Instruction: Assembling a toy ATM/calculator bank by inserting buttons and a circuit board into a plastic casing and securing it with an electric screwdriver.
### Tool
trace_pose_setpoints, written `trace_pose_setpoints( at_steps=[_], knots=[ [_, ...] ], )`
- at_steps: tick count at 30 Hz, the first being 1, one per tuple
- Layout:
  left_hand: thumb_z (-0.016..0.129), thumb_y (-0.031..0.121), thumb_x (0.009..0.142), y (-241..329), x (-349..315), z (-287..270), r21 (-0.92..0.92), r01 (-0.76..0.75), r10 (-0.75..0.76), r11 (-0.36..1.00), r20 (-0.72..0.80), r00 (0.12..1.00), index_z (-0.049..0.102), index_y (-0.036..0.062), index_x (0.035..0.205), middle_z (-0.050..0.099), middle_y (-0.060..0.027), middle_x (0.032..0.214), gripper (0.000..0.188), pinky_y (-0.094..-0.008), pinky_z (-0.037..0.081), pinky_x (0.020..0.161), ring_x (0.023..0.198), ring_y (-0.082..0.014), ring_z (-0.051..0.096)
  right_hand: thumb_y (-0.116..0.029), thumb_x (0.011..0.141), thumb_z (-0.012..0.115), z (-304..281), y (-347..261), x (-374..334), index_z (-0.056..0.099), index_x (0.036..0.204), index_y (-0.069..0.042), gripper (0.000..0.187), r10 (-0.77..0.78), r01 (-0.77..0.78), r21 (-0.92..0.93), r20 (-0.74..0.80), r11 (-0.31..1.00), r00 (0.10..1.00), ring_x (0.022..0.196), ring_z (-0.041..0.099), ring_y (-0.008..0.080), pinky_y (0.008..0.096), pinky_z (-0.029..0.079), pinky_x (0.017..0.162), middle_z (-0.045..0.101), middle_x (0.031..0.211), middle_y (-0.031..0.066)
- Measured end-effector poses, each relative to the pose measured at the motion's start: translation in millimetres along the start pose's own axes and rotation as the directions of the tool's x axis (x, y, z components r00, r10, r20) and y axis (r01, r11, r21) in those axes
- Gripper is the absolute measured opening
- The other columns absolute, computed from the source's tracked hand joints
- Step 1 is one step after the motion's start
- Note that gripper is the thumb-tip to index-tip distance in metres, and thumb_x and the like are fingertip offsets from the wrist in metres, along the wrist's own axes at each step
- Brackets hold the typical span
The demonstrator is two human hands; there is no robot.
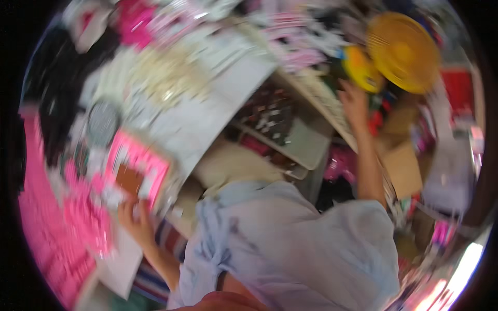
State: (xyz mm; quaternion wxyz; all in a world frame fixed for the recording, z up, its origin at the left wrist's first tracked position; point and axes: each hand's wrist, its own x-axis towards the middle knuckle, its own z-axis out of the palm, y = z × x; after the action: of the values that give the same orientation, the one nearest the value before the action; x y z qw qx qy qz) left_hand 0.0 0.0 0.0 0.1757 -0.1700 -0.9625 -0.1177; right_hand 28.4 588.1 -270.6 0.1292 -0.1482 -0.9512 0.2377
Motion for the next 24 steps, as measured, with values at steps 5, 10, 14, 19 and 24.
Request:
trace_pose_setpoints(
  at_steps=[5, 10, 14, 19, 24],
  knots=[
    [0.077, 0.014, 0.079, 25.9, -16.2, 28.2, -0.002, 0.243, -0.242, 0.97, -0.073, 0.967, 0.07, 0.0077, 0.087, 0.064, -0.0078, 0.087, 0.012, -0.0401, 0.041, 0.078, 0.086, -0.0276, 0.06, -0.018, 0.1, 0.063, -62.6, 15.3, 85.9, 0.067, 0.125, 0.001, 0.032, -0.106, 0.127, 0.107, -0.181, 0.986, 0.978, 0.123, 0.06, 0.023, 0.036, 0.041, 0.108, 0.068, 0.128, 0.0143],
    [0.076, 0.014, 0.081, 60.4, -49.6, 100.8, -0.255, 0.422, -0.441, 0.87, -0.019, 0.897, 0.071, 0.0073, 0.087, 0.064, -0.0067, 0.087, 0.01, -0.0386, 0.041, 0.084, 0.087, -0.0256, 0.061, -0.007, 0.099, 0.056, -109.8, -117.5, 117.5, 0.069, 0.116, 0.002, 0.023, -0.529, 0.496, 0.329, 0.015, 0.804, 0.848, 0.117, 0.06, 0.0284, 0.0392, 0.043, 0.105, 0.068, 0.122, 0.0141],
    [0.076, 0.014, 0.08, 74.6, -46.2, 103.0, -0.226, 0.427, -0.422, 0.876, 0.072, 0.904, 0.071, 0.0078, 0.086, 0.063, -0.0063, 0.085, 0.01, -0.0388, 0.042, 0.082, 0.087, -0.0249, 0.06, 0.002, 0.085, 0.064, -78.8, -235.5, 96.6, 0.07, 0.106, 0.002, 0.022, -0.805, 0.686, 0.45, 0.148, 0.572, 0.574, 0.107, 0.063, 0.0317, 0.0401, 0.048, 0.096, 0.07, 0.112, 0.0147],
    [0.074, 0.012, 0.086, 72.2, -42.5, 104.7, -0.434, 0.593, -0.551, 0.678, 0.235, 0.801, 0.07, 0.0036, 0.089, 0.062, -0.0026, 0.077, 0.01, -0.0301, 0.044, 0.069, 0.075, -0.0136, 0.058, -0.001, 0.07, 0.076, -17.7, -335.0, 63.8, 0.071, 0.105, -0.005, 0.036, -0.98, 0.716, 0.679, 0.028, 0.164, 0.197, 0.095, 0.062, 0.0324, 0.0402, 0.053, 0.082, 0.069, 0.105, 0.0097],
    [0.068, 0.016, 0.096, 59.7, -36.7, 104.4, -0.589, 0.783, -0.573, 0.202, 0.577, 0.582, 0.07, -0.0027, 0.095, 0.062, 0.0033, 0.073, 0.019, -0.0205, 0.04, 0.058, 0.065, -0.0017, 0.051, -0.006, 0.069, 0.079, 24.6, -384.7, 19.9, 0.069, 0.105, -0.009, 0.038, -0.996, 0.773, 0.634, -0.086, -0.032, 0.029, 0.094, 0.06, 0.031, 0.0411, 0.052, 0.079, 0.066, 0.096, 0.0061]
  ],
)
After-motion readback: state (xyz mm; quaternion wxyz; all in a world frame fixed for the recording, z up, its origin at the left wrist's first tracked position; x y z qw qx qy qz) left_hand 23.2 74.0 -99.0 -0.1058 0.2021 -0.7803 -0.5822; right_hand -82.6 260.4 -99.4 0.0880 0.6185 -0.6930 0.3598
